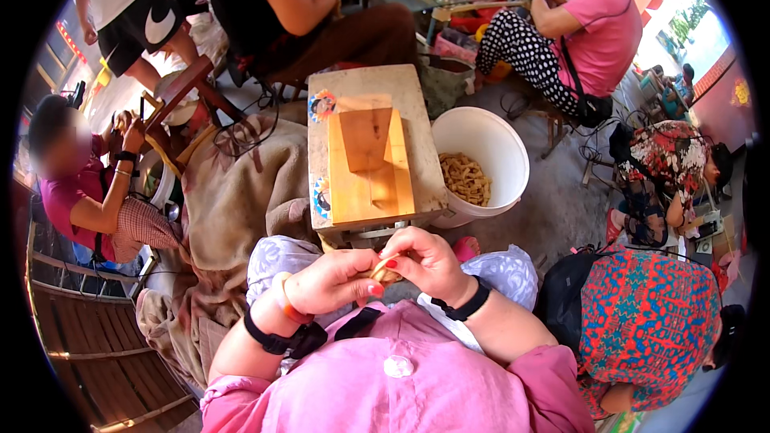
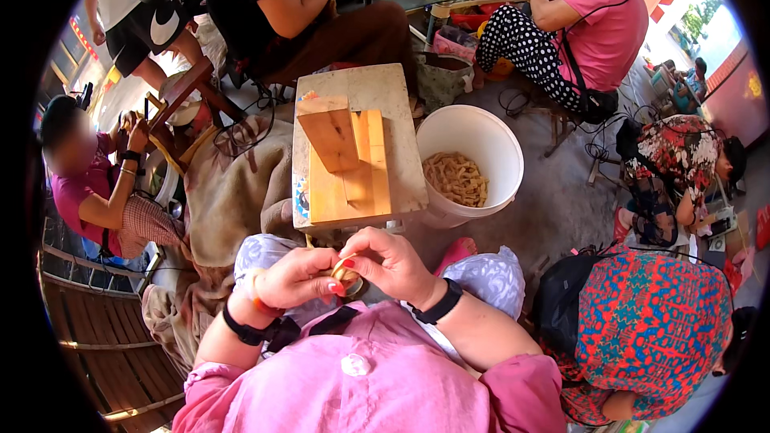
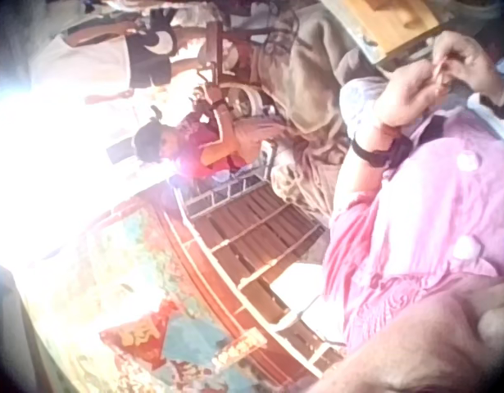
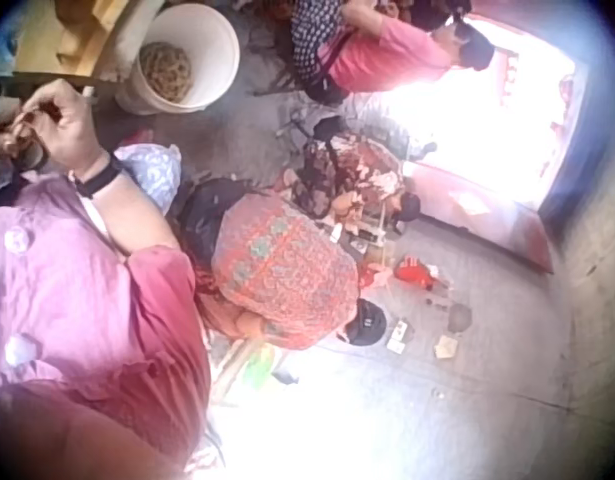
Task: The person assembles small wooden components by inserting thin sticks into larger pieces while using a wooden jig.
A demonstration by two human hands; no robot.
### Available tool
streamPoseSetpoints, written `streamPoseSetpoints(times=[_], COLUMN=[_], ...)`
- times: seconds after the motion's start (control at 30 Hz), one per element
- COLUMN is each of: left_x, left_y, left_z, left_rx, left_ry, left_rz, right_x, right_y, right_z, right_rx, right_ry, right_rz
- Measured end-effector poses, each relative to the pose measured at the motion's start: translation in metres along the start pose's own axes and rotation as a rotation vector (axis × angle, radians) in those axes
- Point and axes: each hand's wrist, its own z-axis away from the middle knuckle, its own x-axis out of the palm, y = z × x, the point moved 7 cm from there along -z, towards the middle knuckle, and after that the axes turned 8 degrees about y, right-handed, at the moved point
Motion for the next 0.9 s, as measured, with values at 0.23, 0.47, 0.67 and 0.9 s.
streamPoseSetpoints(times=[0.23,0.47,0.67,0.9], left_x=[-0.018,-0.010,-0.030,-0.039], left_y=[-0.028,-0.012,-0.050,-0.056], left_z=[-0.008,-0.006,-0.012,-0.013], left_rx=[0.147,0.529,0.246,0.292], left_ry=[0.351,0.530,0.592,0.539], left_rz=[-0.080,-0.897,-0.144,0.205], right_x=[-0.008,-0.009,0.010,-0.004], right_y=[0.048,0.076,0.002,0.022], right_z=[-0.006,0.001,-0.007,-0.006], right_rx=[0.360,0.660,-0.398,-0.085], right_ry=[0.048,0.012,0.118,0.135], right_rz=[-0.327,-0.352,0.729,0.436])
